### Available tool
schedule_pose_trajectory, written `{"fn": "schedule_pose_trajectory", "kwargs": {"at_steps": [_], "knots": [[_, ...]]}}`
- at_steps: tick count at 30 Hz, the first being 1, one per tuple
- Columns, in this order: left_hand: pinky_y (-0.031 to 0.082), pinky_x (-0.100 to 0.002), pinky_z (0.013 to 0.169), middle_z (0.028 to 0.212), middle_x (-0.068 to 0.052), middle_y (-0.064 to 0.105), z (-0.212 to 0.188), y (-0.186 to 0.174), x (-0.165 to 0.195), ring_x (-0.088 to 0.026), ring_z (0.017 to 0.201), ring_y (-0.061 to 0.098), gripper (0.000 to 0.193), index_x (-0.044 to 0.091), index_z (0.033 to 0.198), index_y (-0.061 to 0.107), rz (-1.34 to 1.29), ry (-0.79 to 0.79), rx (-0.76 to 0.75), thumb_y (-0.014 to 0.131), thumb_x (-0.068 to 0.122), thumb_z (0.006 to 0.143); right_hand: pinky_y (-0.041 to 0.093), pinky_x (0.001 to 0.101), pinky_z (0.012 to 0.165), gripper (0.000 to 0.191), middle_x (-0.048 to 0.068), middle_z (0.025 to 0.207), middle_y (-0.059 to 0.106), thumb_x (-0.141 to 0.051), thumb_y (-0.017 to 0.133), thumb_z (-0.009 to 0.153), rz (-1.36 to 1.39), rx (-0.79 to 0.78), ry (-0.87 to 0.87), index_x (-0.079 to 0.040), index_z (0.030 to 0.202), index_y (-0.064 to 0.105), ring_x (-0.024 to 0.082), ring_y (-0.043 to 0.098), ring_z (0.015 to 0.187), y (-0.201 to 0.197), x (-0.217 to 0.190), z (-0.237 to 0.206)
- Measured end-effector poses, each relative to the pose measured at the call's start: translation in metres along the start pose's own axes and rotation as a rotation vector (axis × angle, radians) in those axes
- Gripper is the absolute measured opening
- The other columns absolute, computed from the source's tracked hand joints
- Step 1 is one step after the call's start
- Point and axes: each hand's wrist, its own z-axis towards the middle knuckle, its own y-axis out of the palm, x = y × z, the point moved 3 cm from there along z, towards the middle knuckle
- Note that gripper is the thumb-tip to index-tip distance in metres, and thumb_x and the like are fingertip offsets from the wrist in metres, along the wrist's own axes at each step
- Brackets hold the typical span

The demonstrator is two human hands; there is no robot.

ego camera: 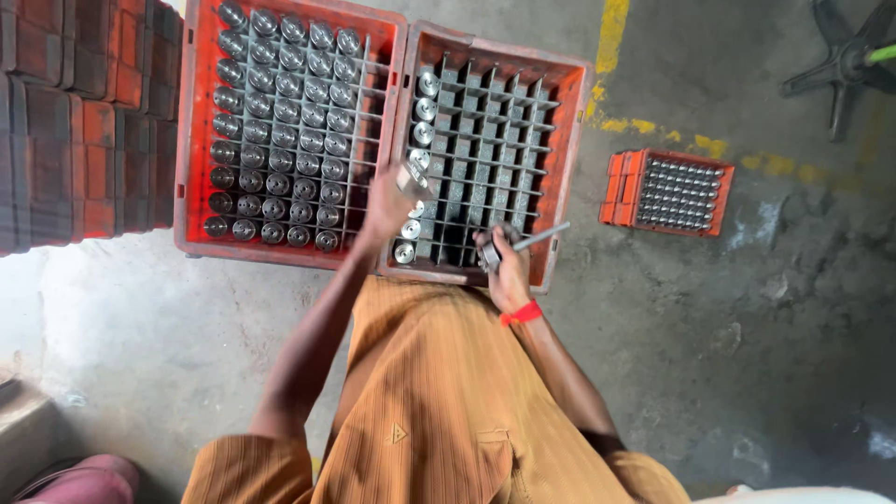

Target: The person sits on the floor with divided trays of machined metal knobs. They pick up parts one at a time, thread each onto a metal rod gauge in their other hand, then place the part into a compartment of the tray, gradually filling the tray with checked parts.

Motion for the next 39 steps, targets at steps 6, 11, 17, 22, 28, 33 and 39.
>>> {"fn": "schedule_pose_trajectory", "kwargs": {"at_steps": [6, 11, 17, 22, 28, 33, 39], "knots": [[0.057, -0.049, 0.076, 0.095, -0.022, 0.074, -0.083, 0.064, 0.01, -0.04, 0.087, 0.072, 0.048, 0.003, 0.118, 0.066, 0.208, -0.137, -0.127, 0.081, 0.026, 0.078, 0.059, 0.0358, 0.091, 0.014, 0.008, 0.085, 0.064, -0.005, 0.062, 0.103, 0.035, -0.135, -0.086, -0.005, 0.117, 0.058, 0.02, 0.067, 0.085, 0.048, -0.021, 0.004], [0.055, -0.05, 0.079, 0.093, -0.021, 0.075, -0.092, 0.086, 0.013, -0.044, 0.092, 0.07, 0.037, 0.006, 0.107, 0.069, 0.215, -0.136, -0.238, 0.077, 0.022, 0.074, 0.054, 0.0369, 0.085, 0.014, 0.008, 0.083, 0.063, -0.007, 0.061, 0.104, -0.101, -0.242, -0.123, -0.007, 0.117, 0.055, 0.019, 0.065, 0.082, 0.048, -0.023, -0.006], [0.058, -0.048, 0.08, 0.094, -0.02, 0.076, -0.093, 0.108, 0.003, -0.039, 0.088, 0.073, 0.047, 0.004, 0.104, 0.069, 0.067, -0.146, -0.425, 0.084, 0.037, 0.073, 0.058, 0.0355, 0.086, 0.016, 0.008, 0.082, 0.064, -0.008, 0.061, 0.105, -0.154, -0.352, -0.07, -0.005, 0.12, 0.057, 0.019, 0.065, 0.083, 0.015, -0.018, 0.004], [0.062, -0.043, 0.057, 0.094, -0.02, 0.075, -0.058, 0.096, -0.002, -0.027, 0.068, 0.073, 0.057, 0.005, 0.124, 0.054, 0.232, -0.128, -0.481, 0.074, 0.044, 0.088, 0.058, 0.0366, 0.077, 0.013, 0.01, 0.088, 0.069, -0.006, 0.059, 0.101, 0.059, -0.02, -0.076, -0.003, 0.114, 0.059, 0.023, 0.069, 0.086, -0.029, -0.051, 0.036], [0.059, -0.033, 0.044, 0.111, -0.028, 0.067, 0.059, 0.031, 0.04, -0.026, 0.067, 0.07, 0.054, 0.002, 0.154, 0.041, 0.568, 0.193, 0.101, 0.063, 0.016, 0.107, 0.059, 0.0358, 0.077, 0.012, 0.011, 0.086, 0.068, -0.005, 0.058, 0.104, 0.2, -0.025, -0.166, -0.003, 0.116, 0.061, 0.023, 0.069, 0.085, -0.054, -0.086, 0.032], [0.057, -0.048, 0.09, 0.137, -0.031, 0.056, 0.122, 0.009, 0.068, -0.042, 0.116, 0.062, 0.074, 0.005, 0.152, 0.043, 1.065, 0.32, 0.213, 0.066, -0.006, 0.082, 0.059, 0.0352, 0.075, 0.012, 0.009, 0.084, 0.068, -0.005, 0.06, 0.102, 0.153, 0.028, -0.089, -0.006, 0.114, 0.061, 0.024, 0.07, 0.084, -0.042, -0.058, 0.017], [0.046, -0.052, 0.114, 0.152, -0.023, 0.05, 0.106, 0.007, 0.051, -0.036, 0.133, 0.056, 0.073, 0.008, 0.147, 0.055, 0.985, 0.456, 0.313, 0.06, -0.018, 0.079, 0.06, 0.0355, 0.077, 0.014, 0.01, 0.088, 0.07, -0.007, 0.06, 0.101, 0.075, 0.025, -0.053, -0.005, 0.115, 0.061, 0.023, 0.07, 0.085, -0.036, -0.031, 0.001]]}}
